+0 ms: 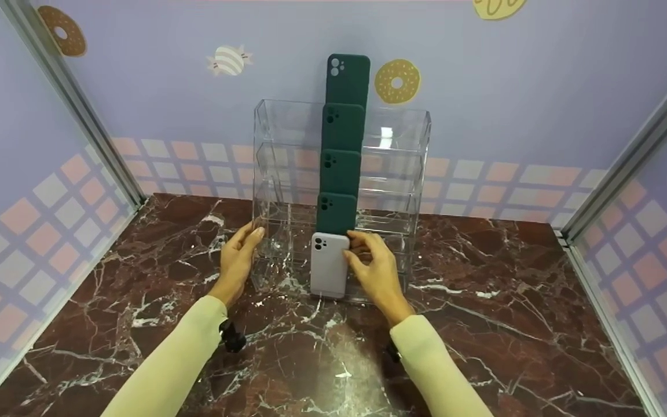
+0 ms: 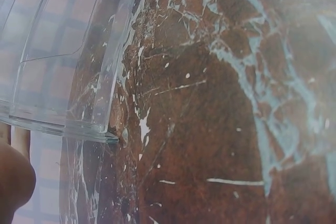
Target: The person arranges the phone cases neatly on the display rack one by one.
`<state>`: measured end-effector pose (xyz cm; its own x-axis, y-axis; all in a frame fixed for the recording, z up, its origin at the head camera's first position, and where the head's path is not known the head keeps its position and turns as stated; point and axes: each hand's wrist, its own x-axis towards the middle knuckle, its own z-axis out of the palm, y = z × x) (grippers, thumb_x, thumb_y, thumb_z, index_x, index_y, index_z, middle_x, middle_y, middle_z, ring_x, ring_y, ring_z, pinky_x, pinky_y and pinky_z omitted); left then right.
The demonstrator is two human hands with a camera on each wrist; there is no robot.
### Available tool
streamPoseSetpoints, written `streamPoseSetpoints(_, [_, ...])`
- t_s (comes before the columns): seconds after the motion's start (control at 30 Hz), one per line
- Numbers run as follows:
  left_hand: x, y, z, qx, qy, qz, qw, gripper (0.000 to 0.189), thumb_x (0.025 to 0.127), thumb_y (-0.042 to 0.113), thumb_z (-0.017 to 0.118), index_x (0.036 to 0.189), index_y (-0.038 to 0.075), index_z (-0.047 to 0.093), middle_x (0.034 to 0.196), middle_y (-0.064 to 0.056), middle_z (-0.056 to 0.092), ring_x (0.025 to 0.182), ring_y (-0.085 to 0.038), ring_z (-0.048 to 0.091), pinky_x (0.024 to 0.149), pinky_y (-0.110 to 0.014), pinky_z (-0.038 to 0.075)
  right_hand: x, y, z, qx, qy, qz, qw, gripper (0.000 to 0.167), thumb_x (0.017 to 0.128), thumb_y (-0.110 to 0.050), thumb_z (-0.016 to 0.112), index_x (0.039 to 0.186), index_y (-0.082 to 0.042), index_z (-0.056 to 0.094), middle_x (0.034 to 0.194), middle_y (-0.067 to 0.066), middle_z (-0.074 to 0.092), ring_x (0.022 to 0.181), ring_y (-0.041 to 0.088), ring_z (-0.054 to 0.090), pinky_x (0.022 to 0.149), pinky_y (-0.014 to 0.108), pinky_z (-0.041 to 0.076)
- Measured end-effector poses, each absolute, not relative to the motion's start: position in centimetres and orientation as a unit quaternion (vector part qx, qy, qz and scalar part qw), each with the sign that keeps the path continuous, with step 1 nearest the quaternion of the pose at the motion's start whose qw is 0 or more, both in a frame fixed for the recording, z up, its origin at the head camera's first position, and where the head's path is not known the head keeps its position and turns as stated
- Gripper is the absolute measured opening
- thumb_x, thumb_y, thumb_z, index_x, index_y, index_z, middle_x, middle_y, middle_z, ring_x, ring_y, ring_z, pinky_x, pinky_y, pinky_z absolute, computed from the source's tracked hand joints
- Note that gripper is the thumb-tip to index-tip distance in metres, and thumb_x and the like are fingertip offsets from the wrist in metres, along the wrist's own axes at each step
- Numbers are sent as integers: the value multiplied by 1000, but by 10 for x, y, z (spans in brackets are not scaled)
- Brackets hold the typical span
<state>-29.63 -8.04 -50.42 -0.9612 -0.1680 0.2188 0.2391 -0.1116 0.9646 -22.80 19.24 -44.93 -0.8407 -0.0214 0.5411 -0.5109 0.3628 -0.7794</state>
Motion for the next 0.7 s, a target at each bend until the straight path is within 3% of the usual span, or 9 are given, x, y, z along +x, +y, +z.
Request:
streamPoseSetpoints(0.17, [-295, -84, -502, -34, -666, -734, 132, 45, 105, 18, 70, 146, 0, 63, 136, -17, 70, 124, -27, 67, 107, -39, 53, -226, 200, -451, 161, -800, 528, 237, 35, 92, 14, 74, 127, 12, 68, 110, 27, 69, 95, 34, 69, 82, 24, 57])
streamPoseSetpoints(0.37, [-295, -94, -495, -26, -702, -702, 114, 51, 105, 25, 71, 148, -1, 60, 136, -19, 69, 123, -31, 68, 107, -41, 53, -236, 223, -463, 170, -814, 500, 245, 34, 95, 7, 75, 128, 2, 70, 113, 17, 70, 98, 28, 69, 82, 20, 58])
streamPoseSetpoints(0.57, [-292, -117, -481, -41, -768, -635, 78, 54, 108, 43, 63, 148, 7, 63, 138, -13, 70, 125, -31, 65, 108, -48, 52, -234, 241, -452, 216, -810, 458, 295, 34, 93, 9, 77, 126, 2, 72, 111, 15, 71, 95, 28, 69, 86, 16, 56])
streamPoseSetpoints(0.7, [-290, -131, -469, -73, -812, -572, 93, 50, 110, 48, 55, 147, 16, 67, 142, -5, 68, 129, -26, 63, 112, -47, 48, -231, 255, -442, 203, -812, 430, 338, 31, 93, 10, 75, 124, 3, 73, 109, 14, 70, 95, 21, 67, 88, 15, 53])
